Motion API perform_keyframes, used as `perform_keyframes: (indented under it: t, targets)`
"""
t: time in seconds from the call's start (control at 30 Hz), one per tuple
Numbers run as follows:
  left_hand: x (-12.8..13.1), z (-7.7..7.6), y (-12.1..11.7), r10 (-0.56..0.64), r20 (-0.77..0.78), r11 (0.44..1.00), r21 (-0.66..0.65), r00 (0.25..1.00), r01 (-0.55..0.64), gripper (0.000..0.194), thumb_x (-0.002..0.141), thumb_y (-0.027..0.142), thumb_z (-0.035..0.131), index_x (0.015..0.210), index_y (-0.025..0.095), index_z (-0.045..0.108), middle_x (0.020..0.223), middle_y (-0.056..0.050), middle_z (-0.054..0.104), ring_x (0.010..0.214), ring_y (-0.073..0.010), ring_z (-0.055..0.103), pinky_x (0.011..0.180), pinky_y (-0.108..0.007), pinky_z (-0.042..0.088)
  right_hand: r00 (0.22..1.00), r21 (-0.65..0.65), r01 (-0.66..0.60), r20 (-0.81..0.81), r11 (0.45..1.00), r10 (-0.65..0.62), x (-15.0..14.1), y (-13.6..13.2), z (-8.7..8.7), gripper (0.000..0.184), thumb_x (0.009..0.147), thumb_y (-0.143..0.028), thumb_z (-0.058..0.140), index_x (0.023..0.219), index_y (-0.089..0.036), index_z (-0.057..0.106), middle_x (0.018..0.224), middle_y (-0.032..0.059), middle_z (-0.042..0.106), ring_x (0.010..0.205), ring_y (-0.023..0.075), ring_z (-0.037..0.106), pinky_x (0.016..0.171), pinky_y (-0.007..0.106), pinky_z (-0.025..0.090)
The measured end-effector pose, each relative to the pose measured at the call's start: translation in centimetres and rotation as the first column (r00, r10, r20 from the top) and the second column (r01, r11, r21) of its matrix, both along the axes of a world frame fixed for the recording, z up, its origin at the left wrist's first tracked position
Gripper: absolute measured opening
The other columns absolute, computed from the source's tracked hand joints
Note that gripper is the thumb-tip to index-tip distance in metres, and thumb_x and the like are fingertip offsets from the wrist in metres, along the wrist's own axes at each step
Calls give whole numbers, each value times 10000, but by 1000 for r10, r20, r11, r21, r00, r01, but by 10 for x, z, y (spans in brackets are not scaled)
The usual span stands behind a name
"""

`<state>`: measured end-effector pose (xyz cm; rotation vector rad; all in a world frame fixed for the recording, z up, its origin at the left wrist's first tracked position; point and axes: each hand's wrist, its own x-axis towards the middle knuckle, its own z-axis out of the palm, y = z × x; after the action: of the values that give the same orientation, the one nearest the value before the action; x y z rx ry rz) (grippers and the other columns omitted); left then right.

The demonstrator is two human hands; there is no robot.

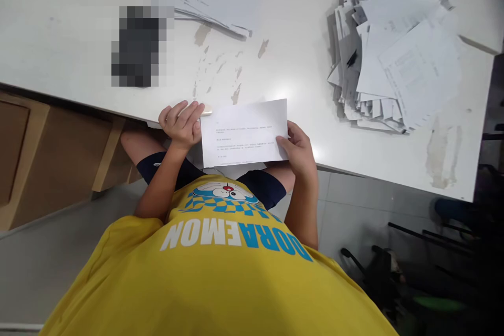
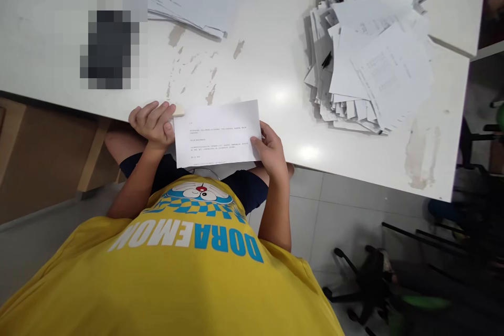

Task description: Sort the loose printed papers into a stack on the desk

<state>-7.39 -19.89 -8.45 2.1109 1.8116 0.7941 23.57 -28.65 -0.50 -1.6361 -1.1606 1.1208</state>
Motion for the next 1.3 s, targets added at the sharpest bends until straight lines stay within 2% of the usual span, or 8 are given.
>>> perform_keyframes:
  t: [0.13, 0.3, 0.4, 0.6, 0.87, 1.17, 1.3]
  targets:
    - [3, 3, 1, -2, 30, 1000, 17, 1000, 1, 615, 897, 671, 295, 1245, 336, 675, 1287, -74, 683, 1359, -351, 507, 1192, -627, 207, 1000, 2, 7, 16, 1000, -7, -1, -1, -2, 437, 810, -351, 614, 1243, -293, 624, 1231, 47, 684, 1108, 269, 640, 965, 477, 522]
    - [2, -2, 3, 0, 35, 988, 157, 999, -6, 572, 898, 641, 347, 1243, 326, 677, 1284, -77, 683, 1372, -343, 496, 1187, -598, 251, 999, 26, -25, 31, 999, 25, 0, 0, -6, 451, 826, -344, 586, 1273, -295, 604, 1280, 49, 665, 1146, 269, 629, 975, 475, 519]
    - [1, -4, 3, 15, 18, 980, 199, 1000, -18, 577, 894, 644, 348, 1240, 318, 676, 1274, -84, 690, 1365, -342, 505, 1187, -591, 252, 998, 32, -43, 46, 999, 41, 1, 0, -7, 458, 837, -346, 570, 1291, -290, 597, 1276, 53, 663, 1129, 267, 634, 966, 474, 523]
    - [2, 1, 2, -6, 55, 990, 141, 998, -2, 601, 882, 663, 344, 1242, 310, 671, 1289, -85, 681, 1385, -347, 481, 1191, -592, 235, 999, 28, -30, 31, 999, 29, 0, 0, -5, 458, 829, -362, 588, 1282, -292, 601, 1286, 55, 661, 1164, 279, 620, 985, 486, 515]
    - [1, -5, 2, 38, -41, 975, 220, 998, -28, 584, 883, 654, 350, 1237, 321, 674, 1262, -85, 701, 1325, -351, 542, 1166, -611, 282, 999, 15, -26, 20, 1000, 25, -1, -1, -3, 444, 831, -343, 586, 1272, -292, 602, 1261, 55, 667, 1151, 277, 628, 972, 483, 520]
    - [3, 1, 2, 44, -52, 980, 199, 998, -32, 554, 881, 643, 370, 1229, 331, 668, 1271, -66, 696, 1335, -348, 532, 1168, -618, 281, 995, 16, -66, 72, 998, 65, 2, -2, -5, 473, 859, -374, 559, 1326, -307, 576, 1291, 55, 654, 1166, 276, 624, 963, 478, 534]
    - [4, 0, 2, 41, -25, 987, 159, 999, -37, 574, 857, 667, 392, 1212, 320, 680, 1285, -57, 690, 1345, -344, 521, 1189, -598, 251, 996, 56, -54, 76, 997, 50, 6, -2, -5, 452, 854, -373, 570, 1301, -308, 594, 1279, 52, 663, 1172, 275, 626, 966, 469, 535]
